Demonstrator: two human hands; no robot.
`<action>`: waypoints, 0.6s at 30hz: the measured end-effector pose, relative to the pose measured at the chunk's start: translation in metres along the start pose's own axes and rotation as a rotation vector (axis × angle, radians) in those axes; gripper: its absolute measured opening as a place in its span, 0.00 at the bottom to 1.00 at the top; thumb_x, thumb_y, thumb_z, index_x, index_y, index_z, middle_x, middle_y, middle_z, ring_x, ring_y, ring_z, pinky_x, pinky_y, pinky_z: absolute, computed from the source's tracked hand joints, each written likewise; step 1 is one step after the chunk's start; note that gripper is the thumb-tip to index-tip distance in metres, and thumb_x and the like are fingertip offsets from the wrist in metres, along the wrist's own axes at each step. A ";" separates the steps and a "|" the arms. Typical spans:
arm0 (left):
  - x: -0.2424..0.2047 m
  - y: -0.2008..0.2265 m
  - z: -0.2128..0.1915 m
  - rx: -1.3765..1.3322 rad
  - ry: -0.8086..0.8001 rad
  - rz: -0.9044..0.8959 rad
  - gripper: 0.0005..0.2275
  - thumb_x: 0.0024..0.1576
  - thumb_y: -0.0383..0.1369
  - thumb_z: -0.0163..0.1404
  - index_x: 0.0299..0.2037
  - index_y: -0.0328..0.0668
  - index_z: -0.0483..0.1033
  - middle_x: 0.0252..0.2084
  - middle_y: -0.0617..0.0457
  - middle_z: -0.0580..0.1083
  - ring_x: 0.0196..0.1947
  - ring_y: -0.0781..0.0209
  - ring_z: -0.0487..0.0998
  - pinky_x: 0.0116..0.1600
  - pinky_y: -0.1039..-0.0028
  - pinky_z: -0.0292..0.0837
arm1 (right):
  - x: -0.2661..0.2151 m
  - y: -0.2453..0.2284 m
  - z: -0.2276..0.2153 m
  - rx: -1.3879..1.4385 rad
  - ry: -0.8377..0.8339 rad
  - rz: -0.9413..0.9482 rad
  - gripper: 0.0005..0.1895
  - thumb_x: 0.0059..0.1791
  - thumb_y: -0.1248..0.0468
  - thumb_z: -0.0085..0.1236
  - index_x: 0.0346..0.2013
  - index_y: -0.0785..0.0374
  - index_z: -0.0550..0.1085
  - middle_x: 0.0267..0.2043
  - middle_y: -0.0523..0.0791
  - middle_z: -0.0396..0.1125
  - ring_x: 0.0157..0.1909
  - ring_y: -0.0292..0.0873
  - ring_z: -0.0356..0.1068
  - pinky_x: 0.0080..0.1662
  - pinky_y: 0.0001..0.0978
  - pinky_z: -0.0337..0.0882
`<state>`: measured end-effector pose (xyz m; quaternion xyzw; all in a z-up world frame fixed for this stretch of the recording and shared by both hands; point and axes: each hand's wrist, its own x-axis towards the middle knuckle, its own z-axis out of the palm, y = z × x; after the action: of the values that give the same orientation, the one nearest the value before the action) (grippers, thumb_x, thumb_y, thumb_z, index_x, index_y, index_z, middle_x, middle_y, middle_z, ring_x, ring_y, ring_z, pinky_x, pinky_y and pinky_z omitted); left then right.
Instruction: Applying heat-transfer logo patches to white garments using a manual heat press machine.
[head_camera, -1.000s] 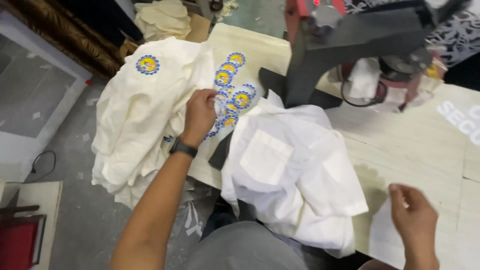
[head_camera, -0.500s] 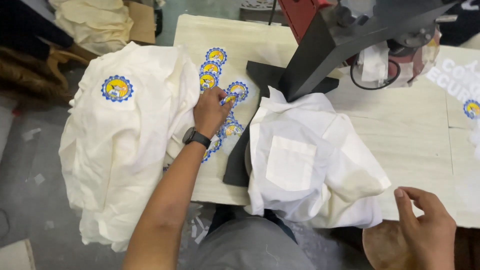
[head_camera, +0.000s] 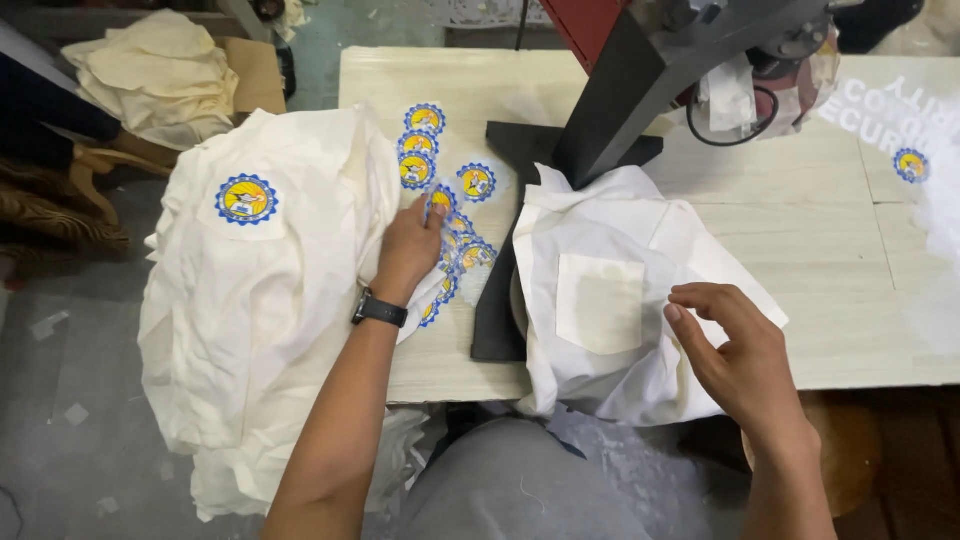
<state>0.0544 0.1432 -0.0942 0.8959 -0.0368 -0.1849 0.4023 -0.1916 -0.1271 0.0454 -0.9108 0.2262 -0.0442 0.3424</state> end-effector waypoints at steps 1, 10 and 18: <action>0.002 -0.003 0.004 0.000 0.010 -0.002 0.26 0.68 0.48 0.33 0.71 0.44 0.66 0.64 0.42 0.74 0.62 0.40 0.74 0.63 0.54 0.69 | 0.001 0.000 0.000 0.003 -0.003 -0.009 0.11 0.54 0.58 0.57 0.48 0.55 0.80 0.54 0.39 0.75 0.52 0.36 0.71 0.30 0.30 0.64; -0.009 -0.026 0.032 0.018 0.324 0.195 0.23 0.61 0.33 0.50 0.68 0.35 0.69 0.64 0.38 0.74 0.63 0.39 0.73 0.66 0.55 0.68 | -0.005 0.025 -0.004 0.073 -0.007 -0.188 0.10 0.55 0.60 0.58 0.46 0.60 0.80 0.49 0.42 0.77 0.50 0.38 0.74 0.41 0.27 0.70; -0.177 0.079 0.053 -1.042 -0.088 0.008 0.16 0.52 0.27 0.67 0.43 0.26 0.74 0.34 0.43 0.76 0.31 0.57 0.83 0.33 0.70 0.88 | -0.030 0.023 0.030 0.762 -0.151 0.010 0.19 0.49 0.67 0.65 0.56 0.65 0.78 0.44 0.49 0.77 0.38 0.39 0.74 0.41 0.33 0.79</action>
<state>-0.1223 0.0904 -0.0147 0.5680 0.0399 -0.2148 0.7935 -0.2199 -0.1116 0.0101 -0.7180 0.1722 -0.0561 0.6721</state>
